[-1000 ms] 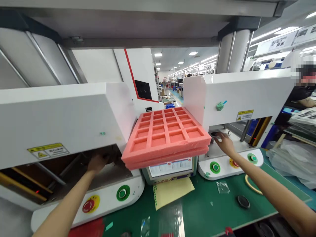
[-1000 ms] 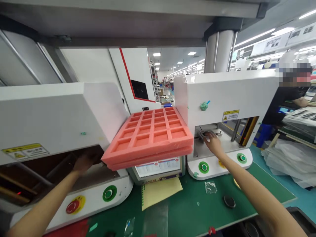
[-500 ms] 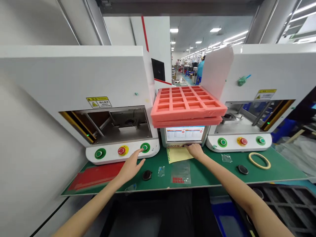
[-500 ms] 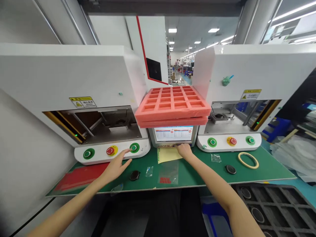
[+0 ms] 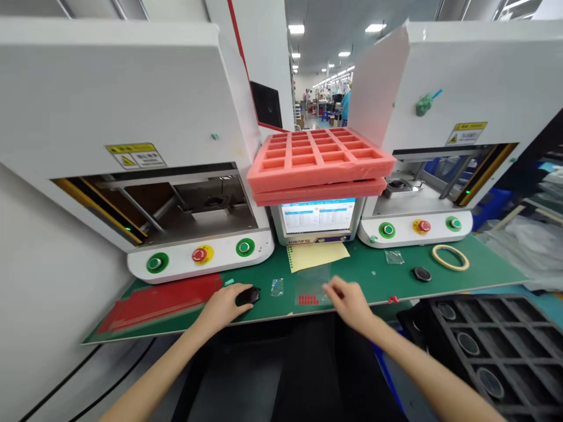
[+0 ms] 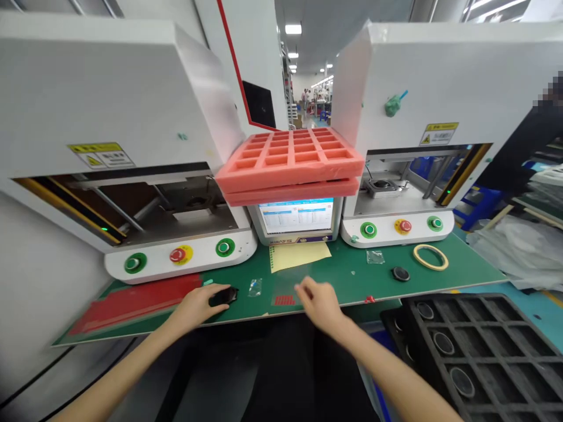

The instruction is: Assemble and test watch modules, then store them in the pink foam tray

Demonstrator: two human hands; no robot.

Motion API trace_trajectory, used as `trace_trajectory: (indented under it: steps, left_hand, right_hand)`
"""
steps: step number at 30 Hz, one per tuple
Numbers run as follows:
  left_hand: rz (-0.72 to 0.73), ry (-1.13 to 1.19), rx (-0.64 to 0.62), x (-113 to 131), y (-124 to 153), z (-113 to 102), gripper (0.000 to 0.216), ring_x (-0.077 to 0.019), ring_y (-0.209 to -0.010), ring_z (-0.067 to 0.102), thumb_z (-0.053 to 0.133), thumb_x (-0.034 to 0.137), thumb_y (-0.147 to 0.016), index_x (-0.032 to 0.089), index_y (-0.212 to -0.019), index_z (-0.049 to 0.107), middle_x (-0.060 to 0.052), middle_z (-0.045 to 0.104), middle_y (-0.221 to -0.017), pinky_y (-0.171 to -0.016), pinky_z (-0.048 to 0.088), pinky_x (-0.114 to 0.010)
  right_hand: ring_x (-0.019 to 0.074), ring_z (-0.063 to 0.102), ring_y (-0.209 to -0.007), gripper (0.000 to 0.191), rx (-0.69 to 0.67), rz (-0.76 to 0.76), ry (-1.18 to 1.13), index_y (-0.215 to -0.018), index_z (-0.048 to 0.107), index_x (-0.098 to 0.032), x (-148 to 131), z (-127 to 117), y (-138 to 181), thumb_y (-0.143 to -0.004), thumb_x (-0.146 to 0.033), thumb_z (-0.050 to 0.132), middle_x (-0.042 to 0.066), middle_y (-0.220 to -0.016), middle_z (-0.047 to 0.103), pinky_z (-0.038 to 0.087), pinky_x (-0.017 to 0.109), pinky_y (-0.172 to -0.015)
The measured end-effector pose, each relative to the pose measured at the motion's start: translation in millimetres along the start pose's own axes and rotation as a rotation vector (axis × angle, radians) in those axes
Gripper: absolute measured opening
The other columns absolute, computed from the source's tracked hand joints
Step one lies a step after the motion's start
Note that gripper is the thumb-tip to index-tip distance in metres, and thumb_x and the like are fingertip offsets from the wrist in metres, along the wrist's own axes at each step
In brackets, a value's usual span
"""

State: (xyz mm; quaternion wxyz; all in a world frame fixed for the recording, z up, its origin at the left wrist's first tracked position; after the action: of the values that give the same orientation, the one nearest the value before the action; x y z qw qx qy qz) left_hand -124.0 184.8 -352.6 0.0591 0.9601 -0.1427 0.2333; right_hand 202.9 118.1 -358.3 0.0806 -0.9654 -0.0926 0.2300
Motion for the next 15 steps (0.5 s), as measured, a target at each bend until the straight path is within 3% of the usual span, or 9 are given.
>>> trace_trajectory:
  steps: [4, 7, 11, 13, 15]
  left_hand:
    - [-0.086, 0.106, 0.033, 3.2, -12.3, 3.2, 0.042, -0.0422, -0.102, 0.066, 0.07, 0.044, -0.06, 0.022, -0.095, 0.075, -0.013, 0.072, -0.111, -0.092, 0.051, -0.054]
    - [-0.15, 0.262, 0.019, 19.3, -13.0, -4.8, 0.056, -0.04, -0.102, 0.067, 0.069, 0.051, -0.061, 0.017, -0.104, 0.073, -0.015, 0.074, -0.105, -0.091, 0.053, -0.051]
    - [-0.13, 0.623, -0.09, 77.4, 10.5, -18.5, 0.064, -0.028, -0.102, 0.07, 0.046, 0.062, -0.081, 0.016, -0.12, 0.066, -0.011, 0.074, -0.109, -0.086, 0.059, -0.038]
    - [-0.149, 1.139, -0.245, 117.7, 26.6, -16.6, 0.052, -0.0288, -0.099, 0.07, 0.062, 0.052, -0.078, 0.013, -0.11, 0.071, -0.014, 0.073, -0.109, -0.084, 0.06, -0.035]
    - [-0.166, 1.483, -0.456, 156.2, 41.0, -7.6, 0.038, -0.0239, -0.092, 0.072, 0.068, 0.04, -0.081, 0.009, -0.101, 0.074, -0.015, 0.074, -0.104, -0.078, 0.06, -0.026]
  right_hand:
    - [0.0098, 0.044, -0.04, 0.049, 0.111, -0.005, -0.111, -0.055, 0.041, -0.022, 1.9, 14.3, 103.7, -0.099, -0.043, 0.033, -0.003, -0.046, 0.045, 0.029, 0.025, -0.047]
    - [0.0097, 0.037, -0.033, 0.047, 0.226, 0.106, -0.165, -0.056, 0.033, -0.024, 5.8, 19.5, 152.2, -0.101, -0.035, 0.031, -0.005, -0.04, 0.036, 0.024, 0.026, -0.04]
    - [0.0103, 0.042, -0.033, 0.042, 0.267, 0.199, -0.41, -0.059, 0.038, -0.025, -2.2, 14.5, 176.4, -0.101, -0.028, 0.031, -0.005, -0.042, 0.042, 0.031, 0.025, -0.038]
    - [0.0107, 0.048, -0.038, 0.041, 0.266, 0.169, -0.531, -0.063, 0.045, -0.024, -11.4, 2.8, 172.8, -0.101, -0.026, 0.03, -0.003, -0.048, 0.049, 0.036, 0.024, -0.042]
    - [0.0105, 0.053, -0.045, 0.036, 0.288, 0.077, -0.58, -0.073, 0.053, -0.022, -21.9, -13.9, 162.0, -0.101, -0.022, 0.03, -0.001, -0.058, 0.058, 0.04, 0.024, -0.047]
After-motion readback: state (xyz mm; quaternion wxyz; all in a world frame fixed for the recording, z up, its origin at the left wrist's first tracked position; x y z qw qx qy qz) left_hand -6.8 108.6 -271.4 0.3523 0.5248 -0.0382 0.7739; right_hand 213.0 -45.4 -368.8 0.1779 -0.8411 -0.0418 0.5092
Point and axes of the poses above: each hand's wrist, its own y-axis away from the middle knuckle, its own z-axis out of the palm, x = y × z, the point moved 1 cm from there along -y, towards the middle knuckle
